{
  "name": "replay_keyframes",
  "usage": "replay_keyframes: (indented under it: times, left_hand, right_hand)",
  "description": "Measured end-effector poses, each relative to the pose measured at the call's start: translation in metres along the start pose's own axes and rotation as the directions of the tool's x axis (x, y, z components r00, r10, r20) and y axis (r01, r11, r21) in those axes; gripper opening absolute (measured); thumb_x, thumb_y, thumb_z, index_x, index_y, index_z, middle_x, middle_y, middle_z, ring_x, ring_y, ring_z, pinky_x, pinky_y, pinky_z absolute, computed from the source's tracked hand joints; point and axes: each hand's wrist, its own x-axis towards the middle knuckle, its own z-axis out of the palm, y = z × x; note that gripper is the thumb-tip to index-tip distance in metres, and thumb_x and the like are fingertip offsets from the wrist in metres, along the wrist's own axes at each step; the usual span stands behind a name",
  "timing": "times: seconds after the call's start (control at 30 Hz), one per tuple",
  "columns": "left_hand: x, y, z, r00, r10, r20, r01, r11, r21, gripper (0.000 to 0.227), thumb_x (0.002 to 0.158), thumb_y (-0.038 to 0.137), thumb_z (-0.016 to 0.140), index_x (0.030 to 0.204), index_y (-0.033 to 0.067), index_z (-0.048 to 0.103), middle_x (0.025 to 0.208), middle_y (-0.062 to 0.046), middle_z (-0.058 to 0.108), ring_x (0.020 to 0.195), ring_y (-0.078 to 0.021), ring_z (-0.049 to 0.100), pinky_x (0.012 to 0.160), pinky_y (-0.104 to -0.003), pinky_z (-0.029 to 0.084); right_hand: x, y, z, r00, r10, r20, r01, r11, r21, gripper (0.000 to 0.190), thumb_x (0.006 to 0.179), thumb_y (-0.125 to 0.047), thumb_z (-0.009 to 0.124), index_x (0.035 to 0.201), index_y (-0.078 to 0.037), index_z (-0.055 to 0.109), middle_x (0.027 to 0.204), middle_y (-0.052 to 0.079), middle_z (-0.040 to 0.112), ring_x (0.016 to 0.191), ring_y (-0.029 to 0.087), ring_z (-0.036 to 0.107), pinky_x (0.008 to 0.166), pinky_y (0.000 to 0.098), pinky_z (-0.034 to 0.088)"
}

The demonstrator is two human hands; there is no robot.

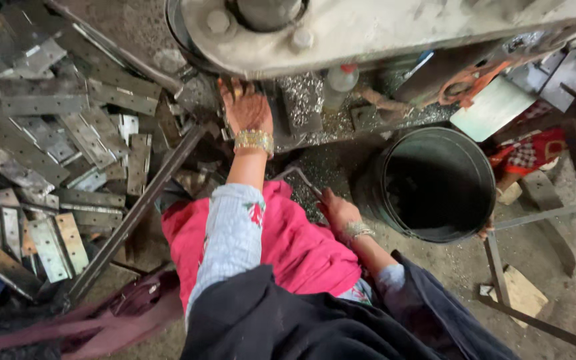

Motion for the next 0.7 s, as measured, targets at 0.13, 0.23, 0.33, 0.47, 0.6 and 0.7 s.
replay_keyframes:
  times: [0.13, 0.23, 0.33, 0.47, 0.6, 0.7]
  left_hand:
    - [-0.028, -0.003, 0.016, 1.0, -0.026, -0.016, 0.025, 0.996, -0.083, 0.042, 0.103, 0.028, 0.041, 0.119, 0.015, 0.077, 0.157, -0.006, 0.051, 0.15, -0.0334, 0.034, 0.121, -0.065, 0.003]
    - [-0.004, 0.0, 0.0, 1.0, 0.004, 0.02, -0.003, 1.0, -0.031, 0.044, 0.104, 0.032, 0.038, 0.12, 0.0153, 0.076, 0.157, -0.005, 0.049, 0.151, -0.0325, 0.032, 0.121, -0.065, 0.001]
    - [-0.008, -0.006, -0.004, 0.999, 0.027, 0.018, -0.028, 0.998, 0.061, 0.046, 0.105, 0.035, 0.038, 0.121, 0.0139, 0.076, 0.153, -0.006, 0.052, 0.15, -0.0331, 0.033, 0.12, -0.066, 0.002]
    - [-0.013, -0.003, -0.006, 0.998, 0.03, 0.061, -0.035, 0.996, 0.08, 0.042, 0.102, 0.032, 0.042, 0.12, 0.0147, 0.076, 0.153, -0.006, 0.054, 0.151, -0.032, 0.033, 0.12, -0.065, 0.002]
    - [-0.024, -0.01, -0.004, 0.99, 0.018, 0.14, -0.018, 1.0, 0.002, 0.041, 0.098, 0.032, 0.046, 0.123, 0.0164, 0.074, 0.154, -0.004, 0.052, 0.151, -0.0329, 0.031, 0.121, -0.065, 0.003]
    - [-0.01, -0.002, -0.006, 1.0, 0.013, 0.028, -0.013, 1.0, 0.009, 0.039, 0.102, 0.029, 0.044, 0.121, 0.0172, 0.076, 0.157, -0.003, 0.05, 0.15, -0.0328, 0.033, 0.122, -0.064, 0.005]
  right_hand:
    - [-0.025, -0.006, 0.022, 0.985, 0.096, 0.141, -0.096, 0.995, -0.003, 0.043, 0.104, -0.048, 0.051, 0.124, -0.01, 0.055, 0.094, 0.017, 0.074, 0.086, 0.039, 0.071, 0.072, 0.0523, 0.056]
    - [-0.003, -0.003, 0.001, 0.987, 0.103, 0.126, -0.105, 0.994, 0.007, 0.053, 0.101, -0.049, 0.052, 0.135, -0.009, 0.049, 0.096, 0.019, 0.073, 0.085, 0.04, 0.071, 0.071, 0.0524, 0.056]
    - [-0.001, -0.008, -0.014, 0.993, 0.077, 0.09, -0.076, 0.997, -0.019, 0.055, 0.1, -0.048, 0.052, 0.138, -0.009, 0.049, 0.097, 0.019, 0.073, 0.084, 0.039, 0.071, 0.07, 0.0518, 0.057]
    - [-0.011, -0.012, -0.011, 0.985, 0.109, 0.134, -0.105, 0.994, -0.039, 0.057, 0.1, -0.048, 0.05, 0.142, -0.01, 0.043, 0.097, 0.021, 0.071, 0.081, 0.041, 0.07, 0.068, 0.0527, 0.056]
    - [-0.021, -0.018, -0.003, 0.986, 0.1, 0.136, -0.107, 0.993, 0.046, 0.039, 0.104, -0.047, 0.05, 0.12, -0.011, 0.053, 0.094, 0.017, 0.074, 0.085, 0.04, 0.071, 0.071, 0.053, 0.055]
    - [-0.012, -0.016, -0.011, 0.993, 0.082, 0.086, -0.087, 0.995, 0.054, 0.037, 0.103, -0.044, 0.052, 0.118, -0.011, 0.051, 0.093, 0.018, 0.073, 0.084, 0.04, 0.071, 0.069, 0.0523, 0.056]
